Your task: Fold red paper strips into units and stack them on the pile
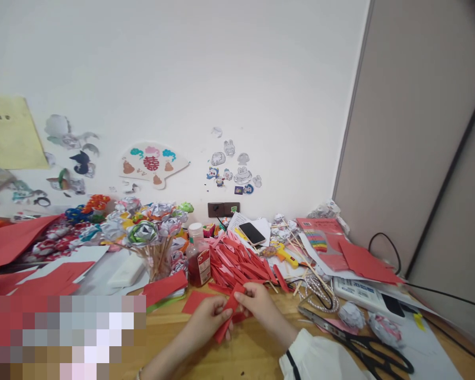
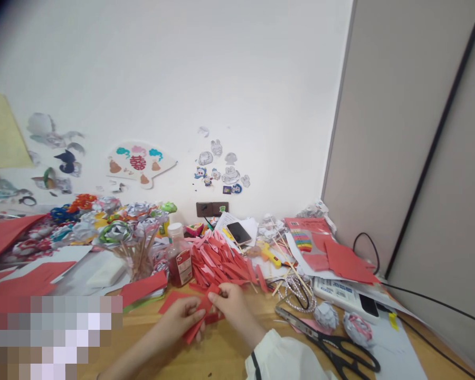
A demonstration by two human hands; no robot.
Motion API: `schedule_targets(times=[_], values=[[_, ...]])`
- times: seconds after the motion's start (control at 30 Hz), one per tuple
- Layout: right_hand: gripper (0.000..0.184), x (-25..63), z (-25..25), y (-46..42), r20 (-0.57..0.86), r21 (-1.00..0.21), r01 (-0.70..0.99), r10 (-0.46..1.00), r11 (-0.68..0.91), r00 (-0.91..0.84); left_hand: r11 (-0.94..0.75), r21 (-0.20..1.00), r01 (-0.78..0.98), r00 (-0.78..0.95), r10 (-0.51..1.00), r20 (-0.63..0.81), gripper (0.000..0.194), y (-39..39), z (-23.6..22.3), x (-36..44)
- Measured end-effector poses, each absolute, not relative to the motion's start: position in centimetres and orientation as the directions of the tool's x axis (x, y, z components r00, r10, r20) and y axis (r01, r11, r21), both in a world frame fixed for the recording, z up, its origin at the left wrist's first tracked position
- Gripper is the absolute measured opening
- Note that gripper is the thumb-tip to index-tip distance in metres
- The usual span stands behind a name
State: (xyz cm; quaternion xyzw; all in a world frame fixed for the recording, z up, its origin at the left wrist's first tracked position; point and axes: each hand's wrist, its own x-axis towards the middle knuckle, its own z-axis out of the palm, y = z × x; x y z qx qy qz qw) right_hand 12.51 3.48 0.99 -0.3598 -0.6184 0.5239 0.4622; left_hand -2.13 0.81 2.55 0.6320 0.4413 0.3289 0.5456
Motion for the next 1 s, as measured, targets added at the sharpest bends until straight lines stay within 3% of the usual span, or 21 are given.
schedule_targets(times=[0.5,0.7,1.0], values=[[0.034,11.9,0.6,3.3,0.204,-0.976,0.022,0.941,0.218,-0.271,0.024,0.992,0.124,0.393,0.917,-0.071,0.039,1.1,1.6,-1.5],[0.036,12.3,0.6,3.2,0.284,-0.941,0.092,0.908,0.325,-0.309,0.013,0.996,0.09,0.421,0.906,-0.05,0.037,1.0,1.9,-1.6],[0.042,12.2,0.6,3.2,0.351,-0.905,0.154,0.901,0.397,-0.254,0.125,0.982,0.138,0.468,0.866,-0.176,0.029,0.5,2.4,-2.1]])
